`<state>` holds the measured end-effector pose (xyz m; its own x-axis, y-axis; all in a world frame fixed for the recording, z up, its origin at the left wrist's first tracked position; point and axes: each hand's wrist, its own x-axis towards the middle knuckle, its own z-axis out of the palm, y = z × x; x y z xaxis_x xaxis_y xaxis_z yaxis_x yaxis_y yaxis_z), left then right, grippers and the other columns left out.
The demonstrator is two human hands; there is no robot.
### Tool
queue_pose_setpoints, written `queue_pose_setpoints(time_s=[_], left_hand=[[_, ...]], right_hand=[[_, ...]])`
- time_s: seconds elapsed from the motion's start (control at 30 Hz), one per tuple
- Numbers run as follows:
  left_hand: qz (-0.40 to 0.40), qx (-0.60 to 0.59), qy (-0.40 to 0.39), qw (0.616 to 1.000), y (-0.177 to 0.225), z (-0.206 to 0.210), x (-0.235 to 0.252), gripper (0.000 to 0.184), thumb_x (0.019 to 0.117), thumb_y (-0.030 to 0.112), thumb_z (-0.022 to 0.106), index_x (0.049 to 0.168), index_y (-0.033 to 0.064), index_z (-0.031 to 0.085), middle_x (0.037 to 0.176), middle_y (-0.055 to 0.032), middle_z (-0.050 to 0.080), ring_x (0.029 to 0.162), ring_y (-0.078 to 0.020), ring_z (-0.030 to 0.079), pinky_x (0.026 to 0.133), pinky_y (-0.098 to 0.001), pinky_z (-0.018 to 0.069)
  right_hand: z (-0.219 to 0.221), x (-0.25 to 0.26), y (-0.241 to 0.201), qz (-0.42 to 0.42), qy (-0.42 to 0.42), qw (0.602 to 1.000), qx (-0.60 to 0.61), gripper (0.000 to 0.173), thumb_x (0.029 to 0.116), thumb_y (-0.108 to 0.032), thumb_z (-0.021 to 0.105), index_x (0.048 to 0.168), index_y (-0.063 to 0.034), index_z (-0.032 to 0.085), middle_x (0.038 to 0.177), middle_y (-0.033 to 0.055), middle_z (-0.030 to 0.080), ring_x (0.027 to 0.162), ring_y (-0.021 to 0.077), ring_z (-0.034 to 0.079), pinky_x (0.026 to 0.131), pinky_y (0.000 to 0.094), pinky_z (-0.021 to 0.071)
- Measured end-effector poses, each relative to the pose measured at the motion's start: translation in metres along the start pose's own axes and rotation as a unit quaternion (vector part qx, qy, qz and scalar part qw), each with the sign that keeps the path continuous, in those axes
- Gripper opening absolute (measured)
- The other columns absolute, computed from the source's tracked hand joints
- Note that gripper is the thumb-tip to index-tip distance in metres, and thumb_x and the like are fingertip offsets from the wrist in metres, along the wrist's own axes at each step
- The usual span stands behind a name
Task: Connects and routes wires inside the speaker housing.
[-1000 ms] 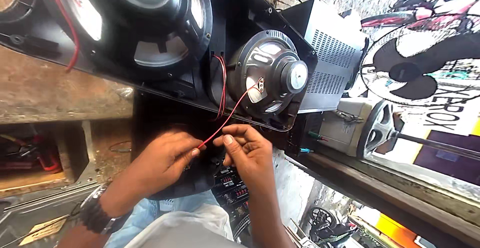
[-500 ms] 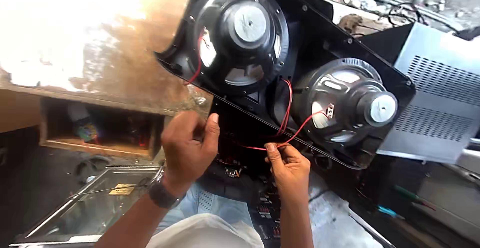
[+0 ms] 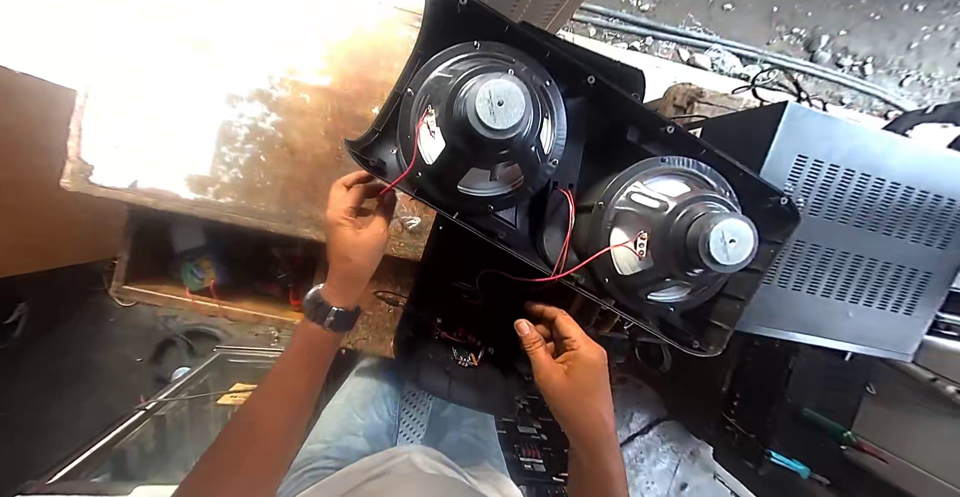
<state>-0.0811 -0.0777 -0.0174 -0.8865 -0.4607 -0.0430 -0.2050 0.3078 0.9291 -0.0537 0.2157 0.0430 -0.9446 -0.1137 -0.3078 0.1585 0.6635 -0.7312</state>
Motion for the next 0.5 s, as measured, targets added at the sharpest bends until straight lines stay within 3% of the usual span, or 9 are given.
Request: queue_pose_setpoints(time_s=[0.07,0.1,0.17,0.2,0.27,0.33,0.4,0.5], left_hand=[[0.006,0.101,-0.028,0.994,0.006,-0.019,-0.009,0.02,0.1002,0.021,0.065,0.111,0.0054,0.069,0.135,-0.012,0.06,0.116,-0.0219,0.062,0.092,-0.0405,0.0552],[-0.001,0.129,-0.046,0.991,0.013,-0.029,-0.017,0.02,0.1006,0.023,0.064,0.111,0.0056,0.069,0.123,-0.0112,0.065,0.105,-0.0206,0.065,0.085,-0.04,0.0563],[-0.042,0.114,-0.107,0.987,0.032,-0.049,-0.036,0.015,0.1006,0.023,0.065,0.107,0.0093,0.067,0.094,-0.0042,0.066,0.07,-0.0119,0.061,0.059,-0.0289,0.0528],[-0.07,0.074,-0.149,0.984,0.043,-0.057,-0.044,0.01,0.1002,0.02,0.066,0.105,0.0113,0.068,0.086,-0.0006,0.066,0.063,-0.0085,0.059,0.053,-0.0236,0.0508],[-0.128,-0.025,-0.244,0.961,0.062,-0.068,-0.058,0.012,0.1035,0.017,0.059,0.105,0.0106,0.07,0.088,0.0002,0.07,0.068,-0.0079,0.063,0.059,-0.0211,0.0533],[-0.139,-0.121,-0.308,0.934,0.071,-0.063,-0.064,0.029,0.1094,0.02,0.046,0.11,0.0059,0.072,0.096,-0.0028,0.071,0.077,-0.0103,0.064,0.067,-0.0226,0.0542],[-0.121,-0.163,-0.334,0.921,0.074,-0.05,-0.067,0.034,0.1102,0.02,0.042,0.111,0.004,0.072,0.098,-0.0041,0.071,0.077,-0.0102,0.064,0.066,-0.0225,0.0544],[-0.076,-0.16,-0.325,0.929,0.064,-0.024,-0.055,0.03,0.1086,0.016,0.047,0.11,0.0023,0.073,0.094,-0.0033,0.073,0.079,-0.0107,0.067,0.068,-0.0259,0.0579]], right_hand=[[-0.004,-0.008,-0.001,-0.006,-0.033,0.997,-0.063,0.029,0.0984,-0.04,0.062,0.107,-0.0157,0.076,0.071,-0.0107,0.066,0.057,-0.0011,0.056,0.052,0.021,0.0502],[-0.007,-0.011,-0.003,-0.016,-0.056,0.996,-0.064,0.027,0.0995,-0.039,0.061,0.104,-0.0169,0.076,0.073,-0.0105,0.067,0.058,-0.0014,0.058,0.054,0.0211,0.0518],[-0.007,-0.016,-0.009,-0.045,-0.095,0.994,-0.035,0.024,0.1013,-0.036,0.062,0.102,-0.0155,0.076,0.078,-0.0085,0.069,0.063,-0.0015,0.061,0.057,0.0201,0.0536],[-0.004,-0.016,-0.012,-0.059,-0.11,0.992,-0.012,0.022,0.1014,-0.033,0.063,0.103,-0.0144,0.076,0.079,-0.0074,0.07,0.064,-0.0011,0.061,0.058,0.0201,0.0539],[0.002,-0.018,-0.019,-0.065,-0.147,0.986,0.037,0.018,0.1007,-0.026,0.065,0.106,-0.0131,0.075,0.081,-0.006,0.069,0.064,0.0009,0.06,0.058,0.0219,0.0542],[0.01,-0.013,-0.025,-0.067,-0.182,0.976,0.098,0.018,0.0997,-0.019,0.066,0.113,-0.009,0.073,0.086,-0.0032,0.07,0.065,0.003,0.061,0.057,0.022,0.0544],[0.018,-0.01,-0.031,-0.062,-0.209,0.96,0.174,0.021,0.1,-0.012,0.065,0.118,-0.0027,0.069,0.093,0.0023,0.071,0.069,0.0059,0.063,0.059,0.022,0.0565],[0.025,0.002,-0.034,-0.062,-0.2,0.957,0.202,0.026,0.1016,-0.007,0.06,0.126,0.0006,0.065,0.104,0.0072,0.071,0.078,0.0099,0.068,0.066,0.024,0.06]])
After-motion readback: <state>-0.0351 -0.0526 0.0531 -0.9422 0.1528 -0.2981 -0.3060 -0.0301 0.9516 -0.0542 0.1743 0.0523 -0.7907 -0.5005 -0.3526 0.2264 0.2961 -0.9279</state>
